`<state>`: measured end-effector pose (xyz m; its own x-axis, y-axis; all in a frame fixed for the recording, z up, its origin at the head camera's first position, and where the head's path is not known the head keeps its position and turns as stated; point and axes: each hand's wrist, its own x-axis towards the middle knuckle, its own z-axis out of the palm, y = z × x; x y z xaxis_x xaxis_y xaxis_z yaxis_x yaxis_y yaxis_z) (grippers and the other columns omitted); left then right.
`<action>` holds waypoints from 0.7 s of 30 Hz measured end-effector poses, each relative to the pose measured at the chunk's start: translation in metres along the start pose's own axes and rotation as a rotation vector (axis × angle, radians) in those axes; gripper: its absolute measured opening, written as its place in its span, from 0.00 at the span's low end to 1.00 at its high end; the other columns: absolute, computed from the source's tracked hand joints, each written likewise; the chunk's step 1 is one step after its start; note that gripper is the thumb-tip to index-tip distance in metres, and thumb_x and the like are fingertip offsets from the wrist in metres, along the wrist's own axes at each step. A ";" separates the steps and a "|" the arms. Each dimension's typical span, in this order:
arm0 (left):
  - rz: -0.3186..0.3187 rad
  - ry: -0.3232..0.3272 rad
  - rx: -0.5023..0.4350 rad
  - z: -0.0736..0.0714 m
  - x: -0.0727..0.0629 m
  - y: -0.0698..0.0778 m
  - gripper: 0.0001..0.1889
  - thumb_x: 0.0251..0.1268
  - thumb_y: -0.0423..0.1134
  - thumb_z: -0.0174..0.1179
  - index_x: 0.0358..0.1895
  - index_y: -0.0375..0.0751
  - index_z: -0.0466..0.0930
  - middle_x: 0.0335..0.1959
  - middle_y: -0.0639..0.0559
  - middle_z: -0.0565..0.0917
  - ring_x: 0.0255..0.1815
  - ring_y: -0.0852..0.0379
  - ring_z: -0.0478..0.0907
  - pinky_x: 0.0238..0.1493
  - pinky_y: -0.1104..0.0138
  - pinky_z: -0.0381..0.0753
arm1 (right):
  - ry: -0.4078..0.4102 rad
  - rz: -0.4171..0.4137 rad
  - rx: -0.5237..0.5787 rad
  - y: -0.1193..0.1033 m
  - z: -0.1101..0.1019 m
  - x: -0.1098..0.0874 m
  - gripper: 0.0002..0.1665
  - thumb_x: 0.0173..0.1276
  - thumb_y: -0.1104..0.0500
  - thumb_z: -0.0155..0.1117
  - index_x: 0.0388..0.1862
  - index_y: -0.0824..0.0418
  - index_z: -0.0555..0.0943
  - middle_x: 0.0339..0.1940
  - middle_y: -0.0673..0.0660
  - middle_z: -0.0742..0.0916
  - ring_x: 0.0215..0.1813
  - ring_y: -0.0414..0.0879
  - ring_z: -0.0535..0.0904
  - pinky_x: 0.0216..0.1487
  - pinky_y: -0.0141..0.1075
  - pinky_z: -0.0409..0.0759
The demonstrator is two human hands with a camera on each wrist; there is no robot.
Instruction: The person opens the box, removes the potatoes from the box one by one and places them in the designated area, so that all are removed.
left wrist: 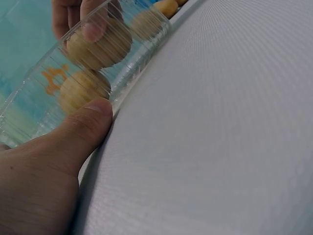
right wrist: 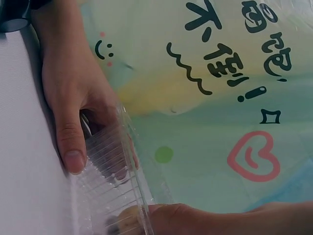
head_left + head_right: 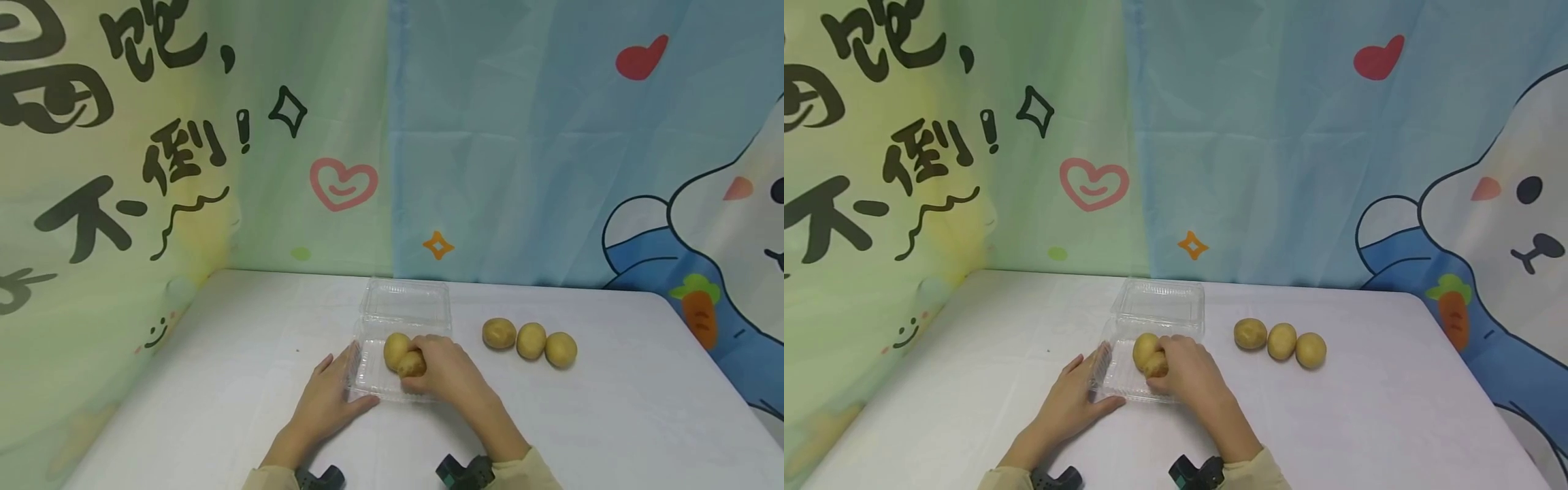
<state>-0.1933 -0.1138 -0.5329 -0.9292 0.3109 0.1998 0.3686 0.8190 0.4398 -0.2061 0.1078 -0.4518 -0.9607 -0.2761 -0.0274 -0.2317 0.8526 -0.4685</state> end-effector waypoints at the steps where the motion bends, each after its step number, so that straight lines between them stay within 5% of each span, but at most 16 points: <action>1: -0.001 -0.001 -0.002 0.000 0.000 0.000 0.53 0.49 0.66 0.64 0.72 0.34 0.55 0.71 0.45 0.65 0.72 0.53 0.64 0.76 0.53 0.53 | 0.002 -0.001 0.006 0.000 -0.001 0.000 0.26 0.45 0.51 0.79 0.43 0.58 0.81 0.30 0.47 0.82 0.30 0.41 0.72 0.31 0.33 0.72; 6: -0.001 -0.003 0.004 0.000 0.000 0.000 0.54 0.49 0.66 0.63 0.72 0.34 0.55 0.71 0.45 0.65 0.71 0.53 0.64 0.76 0.53 0.53 | 0.042 -0.017 0.020 0.003 -0.003 -0.003 0.28 0.47 0.51 0.78 0.47 0.57 0.81 0.43 0.51 0.84 0.41 0.43 0.77 0.45 0.39 0.79; 12: 0.001 -0.001 0.012 0.000 0.001 0.001 0.54 0.49 0.66 0.63 0.72 0.34 0.55 0.71 0.45 0.66 0.71 0.52 0.65 0.76 0.53 0.54 | 0.081 -0.023 0.078 0.009 -0.005 -0.003 0.25 0.50 0.51 0.76 0.48 0.53 0.82 0.41 0.49 0.81 0.40 0.42 0.76 0.45 0.39 0.78; 21: 0.000 0.001 0.013 -0.001 0.000 0.001 0.54 0.49 0.67 0.63 0.72 0.34 0.55 0.71 0.45 0.66 0.71 0.52 0.65 0.75 0.52 0.54 | 0.035 0.028 0.333 0.021 -0.006 -0.003 0.20 0.55 0.49 0.73 0.45 0.50 0.76 0.45 0.50 0.85 0.50 0.47 0.80 0.50 0.42 0.81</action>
<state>-0.1929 -0.1133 -0.5316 -0.9291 0.3108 0.2004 0.3684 0.8251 0.4283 -0.2093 0.1293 -0.4560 -0.9721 -0.2340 -0.0167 -0.1478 0.6664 -0.7308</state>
